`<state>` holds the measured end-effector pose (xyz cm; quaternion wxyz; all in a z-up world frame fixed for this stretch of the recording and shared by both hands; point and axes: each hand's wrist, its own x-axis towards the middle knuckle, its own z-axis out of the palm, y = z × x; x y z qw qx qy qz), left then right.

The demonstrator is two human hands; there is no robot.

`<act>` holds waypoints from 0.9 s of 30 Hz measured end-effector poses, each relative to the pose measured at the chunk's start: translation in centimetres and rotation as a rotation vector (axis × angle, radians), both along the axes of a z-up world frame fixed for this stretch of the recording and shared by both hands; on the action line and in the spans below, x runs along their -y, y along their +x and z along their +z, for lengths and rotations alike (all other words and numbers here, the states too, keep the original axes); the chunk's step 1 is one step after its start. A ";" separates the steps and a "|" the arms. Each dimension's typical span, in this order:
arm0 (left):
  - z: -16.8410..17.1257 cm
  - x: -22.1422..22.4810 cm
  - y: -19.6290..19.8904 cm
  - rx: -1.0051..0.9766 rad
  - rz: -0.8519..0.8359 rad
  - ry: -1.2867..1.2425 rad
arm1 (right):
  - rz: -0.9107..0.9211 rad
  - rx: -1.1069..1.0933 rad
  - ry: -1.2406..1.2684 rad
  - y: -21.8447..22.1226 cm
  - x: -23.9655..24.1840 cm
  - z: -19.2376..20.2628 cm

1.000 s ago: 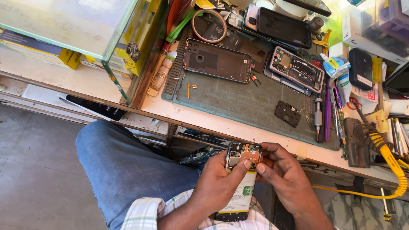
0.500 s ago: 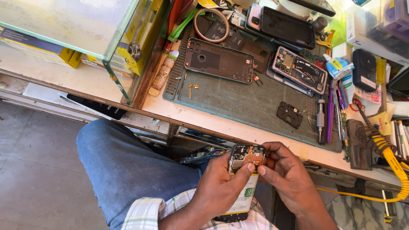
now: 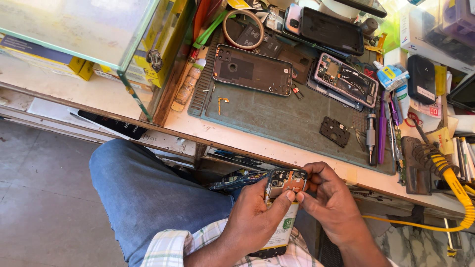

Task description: The person is repairing a smartphone by reattaching internal components. They place a small black part onto the motherboard, connect a ribbon cable, and use a screwdriver to secure screws on the phone's back cover. The person then closes the phone and inspects the exterior.

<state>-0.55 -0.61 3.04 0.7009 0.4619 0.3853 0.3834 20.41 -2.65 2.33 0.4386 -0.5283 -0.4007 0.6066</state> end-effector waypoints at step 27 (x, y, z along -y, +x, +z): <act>-2.9 0.1 0.5 0.308 -0.076 -0.110 | 0.385 0.664 0.430 -1.3 -5.5 6.2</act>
